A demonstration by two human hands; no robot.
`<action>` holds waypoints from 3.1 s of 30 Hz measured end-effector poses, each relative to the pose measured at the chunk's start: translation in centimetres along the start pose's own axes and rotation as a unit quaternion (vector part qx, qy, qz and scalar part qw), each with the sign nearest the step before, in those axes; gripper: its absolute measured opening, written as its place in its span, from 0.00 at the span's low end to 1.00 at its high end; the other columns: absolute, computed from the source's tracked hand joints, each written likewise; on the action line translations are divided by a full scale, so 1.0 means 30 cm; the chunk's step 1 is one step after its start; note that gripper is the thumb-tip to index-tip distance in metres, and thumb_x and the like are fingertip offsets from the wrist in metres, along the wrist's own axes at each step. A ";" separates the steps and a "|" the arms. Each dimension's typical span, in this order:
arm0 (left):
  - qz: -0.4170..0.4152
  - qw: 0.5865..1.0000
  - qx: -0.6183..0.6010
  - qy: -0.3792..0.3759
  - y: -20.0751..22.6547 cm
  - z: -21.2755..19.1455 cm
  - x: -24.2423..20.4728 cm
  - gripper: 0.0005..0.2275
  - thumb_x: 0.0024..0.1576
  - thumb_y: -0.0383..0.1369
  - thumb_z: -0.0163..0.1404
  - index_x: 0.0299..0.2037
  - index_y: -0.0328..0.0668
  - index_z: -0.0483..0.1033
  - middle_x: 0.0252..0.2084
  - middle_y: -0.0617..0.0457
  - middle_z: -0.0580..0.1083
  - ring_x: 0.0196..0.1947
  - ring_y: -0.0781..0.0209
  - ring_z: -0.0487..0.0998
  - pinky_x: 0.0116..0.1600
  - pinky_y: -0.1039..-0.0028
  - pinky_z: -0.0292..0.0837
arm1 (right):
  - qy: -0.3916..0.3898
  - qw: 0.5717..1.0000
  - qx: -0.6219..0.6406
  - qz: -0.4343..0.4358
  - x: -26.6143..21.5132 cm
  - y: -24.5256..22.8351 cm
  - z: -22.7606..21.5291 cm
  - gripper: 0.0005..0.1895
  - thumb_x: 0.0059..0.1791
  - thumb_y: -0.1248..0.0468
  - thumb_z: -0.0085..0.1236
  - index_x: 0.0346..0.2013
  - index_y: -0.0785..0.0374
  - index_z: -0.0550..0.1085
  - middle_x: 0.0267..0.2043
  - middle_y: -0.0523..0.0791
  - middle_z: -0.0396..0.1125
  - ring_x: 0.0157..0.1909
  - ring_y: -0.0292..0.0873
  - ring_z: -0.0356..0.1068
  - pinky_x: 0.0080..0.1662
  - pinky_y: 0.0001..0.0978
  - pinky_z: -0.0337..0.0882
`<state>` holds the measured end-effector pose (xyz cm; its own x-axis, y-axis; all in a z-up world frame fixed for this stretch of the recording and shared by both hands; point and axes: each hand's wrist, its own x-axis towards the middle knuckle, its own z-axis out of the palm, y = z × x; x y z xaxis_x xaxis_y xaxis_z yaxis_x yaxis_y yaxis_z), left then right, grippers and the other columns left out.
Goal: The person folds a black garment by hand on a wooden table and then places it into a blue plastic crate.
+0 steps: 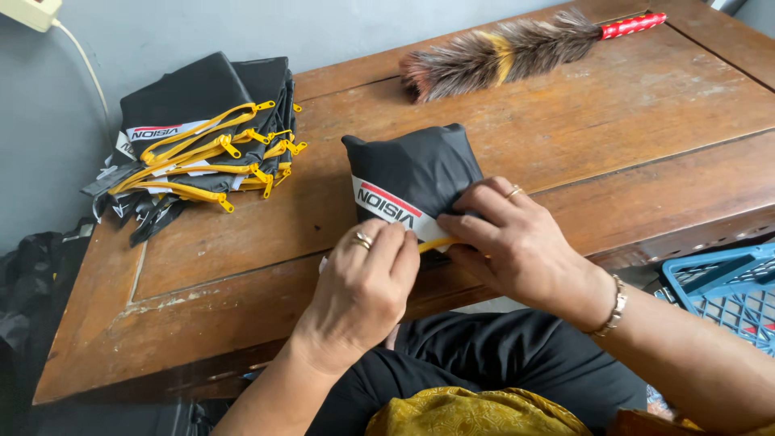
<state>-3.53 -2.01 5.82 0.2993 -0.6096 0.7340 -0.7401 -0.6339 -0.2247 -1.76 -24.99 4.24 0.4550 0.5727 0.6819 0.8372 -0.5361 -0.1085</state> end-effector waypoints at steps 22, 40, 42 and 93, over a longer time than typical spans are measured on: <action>0.053 0.987 0.105 0.109 -0.071 0.064 -0.083 0.10 0.63 0.23 0.43 0.31 0.38 0.76 0.28 0.48 0.67 0.24 0.54 0.72 0.30 0.73 0.72 | 0.119 0.967 -0.209 -0.085 -0.023 -0.017 0.061 0.08 0.55 0.62 0.50 0.39 0.62 0.75 0.33 0.49 0.62 0.35 0.52 0.70 0.39 0.38 0.75; -0.087 0.956 -0.278 -0.036 0.094 -0.160 0.057 0.06 0.57 0.30 0.54 0.34 0.37 0.71 0.33 0.48 0.74 0.30 0.48 0.72 0.38 0.60 0.68 | 0.120 0.783 0.500 0.352 -0.050 0.099 0.027 0.22 0.47 0.78 0.58 0.55 0.62 0.71 0.40 0.42 0.72 0.35 0.33 0.71 0.35 0.24 0.76; -0.063 0.966 -0.250 0.002 0.018 -0.203 0.096 0.09 0.58 0.34 0.52 0.38 0.33 0.73 0.39 0.42 0.75 0.35 0.44 0.70 0.43 0.57 0.66 | 0.107 0.805 0.488 0.319 -0.015 0.074 -0.036 0.18 0.49 0.74 0.61 0.53 0.62 0.73 0.39 0.40 0.71 0.35 0.29 0.70 0.35 0.21 0.74; -0.241 0.828 -0.460 0.213 0.061 0.017 0.052 0.05 0.64 0.30 0.52 0.48 0.47 0.78 0.53 0.43 0.80 0.57 0.49 0.83 0.73 0.59 0.69 | -0.037 0.999 -0.011 0.012 0.096 -0.028 -0.295 0.23 0.43 0.52 0.68 0.51 0.54 0.77 0.56 0.46 0.64 0.59 0.45 0.66 0.72 0.55 0.51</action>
<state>-4.10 -4.36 6.23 0.5990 -0.0439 0.7995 -0.8004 -0.0045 0.5995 -3.83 -28.39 12.68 0.4969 0.6028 0.6243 0.8191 -0.5634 -0.1079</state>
